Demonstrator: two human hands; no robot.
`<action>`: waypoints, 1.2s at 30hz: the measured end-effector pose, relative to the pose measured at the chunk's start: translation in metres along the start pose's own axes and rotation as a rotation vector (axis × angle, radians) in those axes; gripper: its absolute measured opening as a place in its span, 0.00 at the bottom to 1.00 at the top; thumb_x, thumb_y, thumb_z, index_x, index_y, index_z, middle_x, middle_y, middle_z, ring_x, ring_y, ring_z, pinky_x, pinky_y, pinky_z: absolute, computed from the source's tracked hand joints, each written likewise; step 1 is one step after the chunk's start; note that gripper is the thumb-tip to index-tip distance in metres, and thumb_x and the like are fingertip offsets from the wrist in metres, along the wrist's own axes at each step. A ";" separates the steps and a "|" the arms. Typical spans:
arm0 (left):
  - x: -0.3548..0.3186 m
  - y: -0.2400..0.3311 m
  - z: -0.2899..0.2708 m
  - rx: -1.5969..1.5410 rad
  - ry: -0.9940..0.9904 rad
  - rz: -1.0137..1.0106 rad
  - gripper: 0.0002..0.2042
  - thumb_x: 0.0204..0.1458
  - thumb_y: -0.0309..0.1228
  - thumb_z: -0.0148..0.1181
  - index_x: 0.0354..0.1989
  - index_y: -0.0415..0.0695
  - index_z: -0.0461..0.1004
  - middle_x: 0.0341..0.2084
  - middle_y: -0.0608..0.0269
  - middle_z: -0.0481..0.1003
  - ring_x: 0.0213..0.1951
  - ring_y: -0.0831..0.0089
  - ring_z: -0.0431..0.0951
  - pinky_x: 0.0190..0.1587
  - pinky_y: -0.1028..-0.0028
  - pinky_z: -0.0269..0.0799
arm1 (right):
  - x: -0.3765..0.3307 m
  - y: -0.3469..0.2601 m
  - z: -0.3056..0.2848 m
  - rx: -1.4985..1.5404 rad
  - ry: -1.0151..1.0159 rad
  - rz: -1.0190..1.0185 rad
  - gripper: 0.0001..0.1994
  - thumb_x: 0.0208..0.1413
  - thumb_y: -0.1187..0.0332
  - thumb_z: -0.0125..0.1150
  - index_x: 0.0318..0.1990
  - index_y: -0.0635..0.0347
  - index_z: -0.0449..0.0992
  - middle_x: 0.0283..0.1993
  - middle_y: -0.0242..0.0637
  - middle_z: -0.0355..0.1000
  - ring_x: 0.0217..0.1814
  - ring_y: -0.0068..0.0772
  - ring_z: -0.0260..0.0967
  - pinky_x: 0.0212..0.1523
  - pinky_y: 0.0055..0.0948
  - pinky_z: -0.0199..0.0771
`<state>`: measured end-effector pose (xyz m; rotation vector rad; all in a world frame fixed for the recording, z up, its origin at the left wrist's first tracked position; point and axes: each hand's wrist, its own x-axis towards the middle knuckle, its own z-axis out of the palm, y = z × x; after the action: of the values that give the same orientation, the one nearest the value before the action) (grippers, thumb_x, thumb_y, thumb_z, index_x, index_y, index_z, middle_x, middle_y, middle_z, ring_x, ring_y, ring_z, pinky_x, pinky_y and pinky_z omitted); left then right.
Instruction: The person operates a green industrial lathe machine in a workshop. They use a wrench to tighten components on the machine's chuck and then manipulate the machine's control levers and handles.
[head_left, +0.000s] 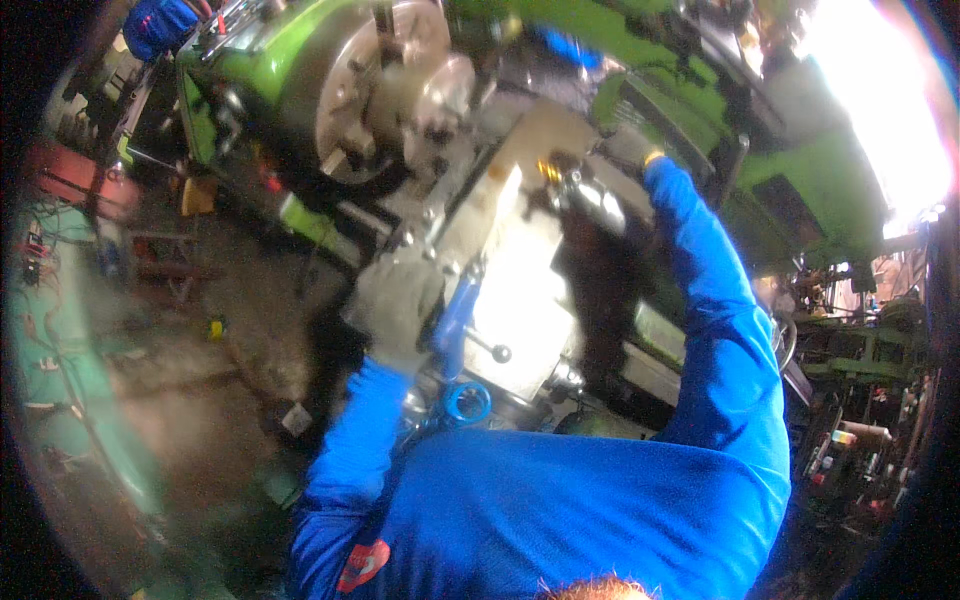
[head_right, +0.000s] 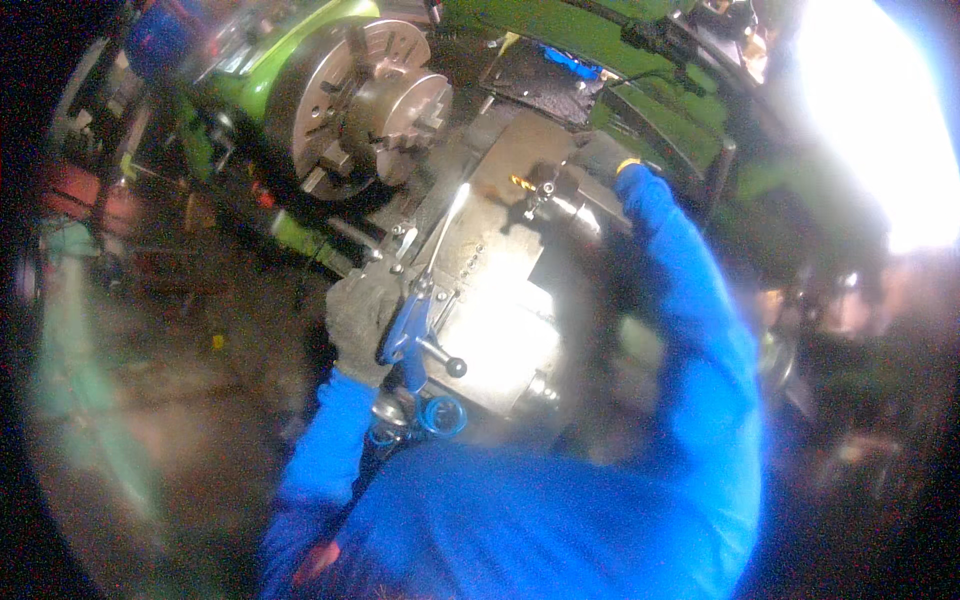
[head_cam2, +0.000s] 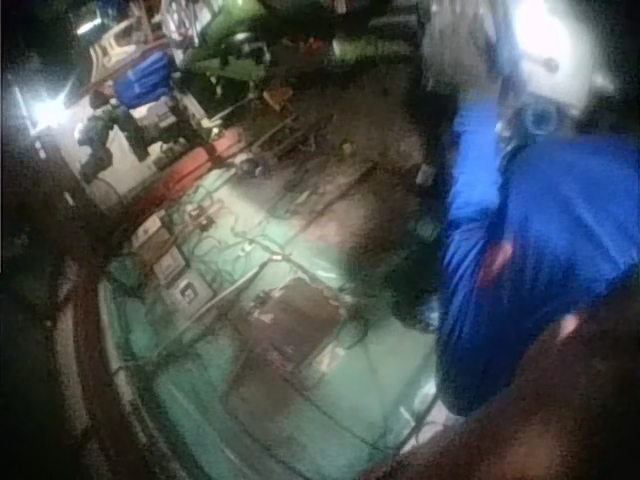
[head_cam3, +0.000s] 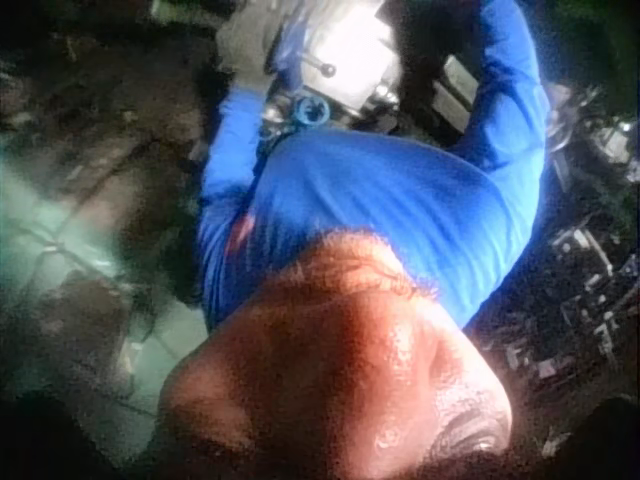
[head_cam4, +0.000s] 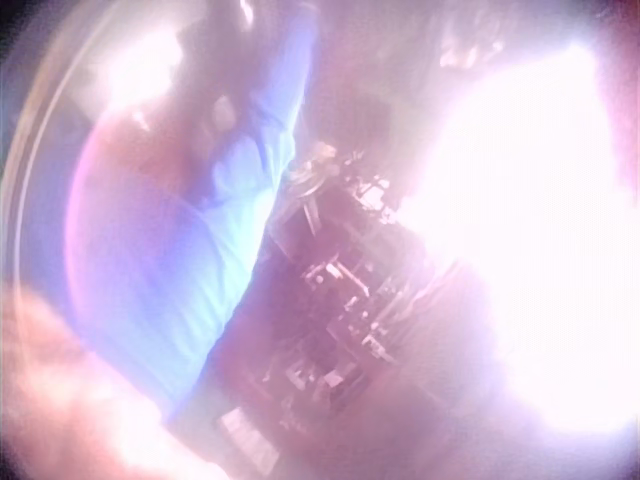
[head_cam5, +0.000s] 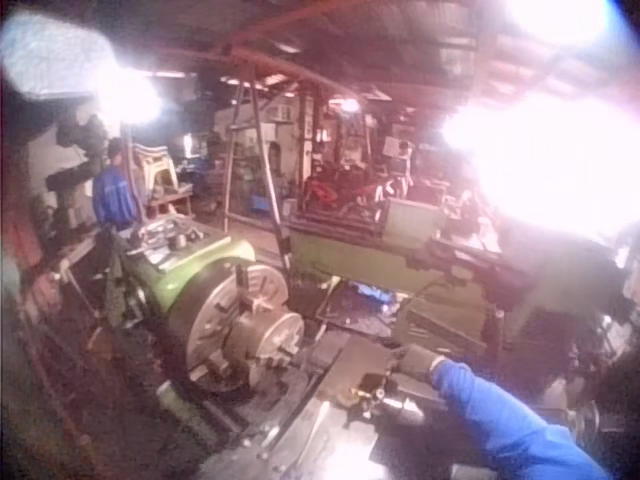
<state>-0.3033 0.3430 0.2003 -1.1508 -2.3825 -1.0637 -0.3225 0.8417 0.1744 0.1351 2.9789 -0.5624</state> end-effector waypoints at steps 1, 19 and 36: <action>-0.001 0.000 0.000 0.009 -0.024 -0.012 0.10 0.57 0.38 0.55 0.39 0.46 0.77 0.34 0.54 0.76 0.38 0.50 0.74 0.40 0.54 0.65 | 0.006 0.005 0.001 -0.083 -0.031 -0.094 0.13 0.58 0.68 0.54 0.46 0.60 0.80 0.48 0.47 0.78 0.49 0.46 0.76 0.52 0.40 0.75; 0.015 0.020 -0.015 0.238 -0.466 -0.293 0.10 0.50 0.34 0.63 0.38 0.44 0.79 0.45 0.56 0.78 0.58 0.49 0.71 0.64 0.53 0.60 | -0.009 0.003 0.009 0.239 -0.101 -0.189 0.11 0.64 0.66 0.52 0.45 0.60 0.79 0.39 0.35 0.76 0.39 0.22 0.68 0.41 0.30 0.72; -0.009 -0.004 -0.002 0.102 -0.173 -0.113 0.08 0.46 0.34 0.64 0.34 0.48 0.80 0.39 0.59 0.79 0.51 0.54 0.74 0.60 0.55 0.64 | -0.002 -0.023 -0.001 0.489 -0.116 -0.141 0.11 0.60 0.67 0.51 0.36 0.63 0.78 0.28 0.34 0.72 0.28 0.25 0.68 0.30 0.31 0.71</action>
<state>-0.3010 0.3349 0.1949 -1.1255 -2.6303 -0.8972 -0.3229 0.8211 0.1839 -0.0687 2.6927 -1.2587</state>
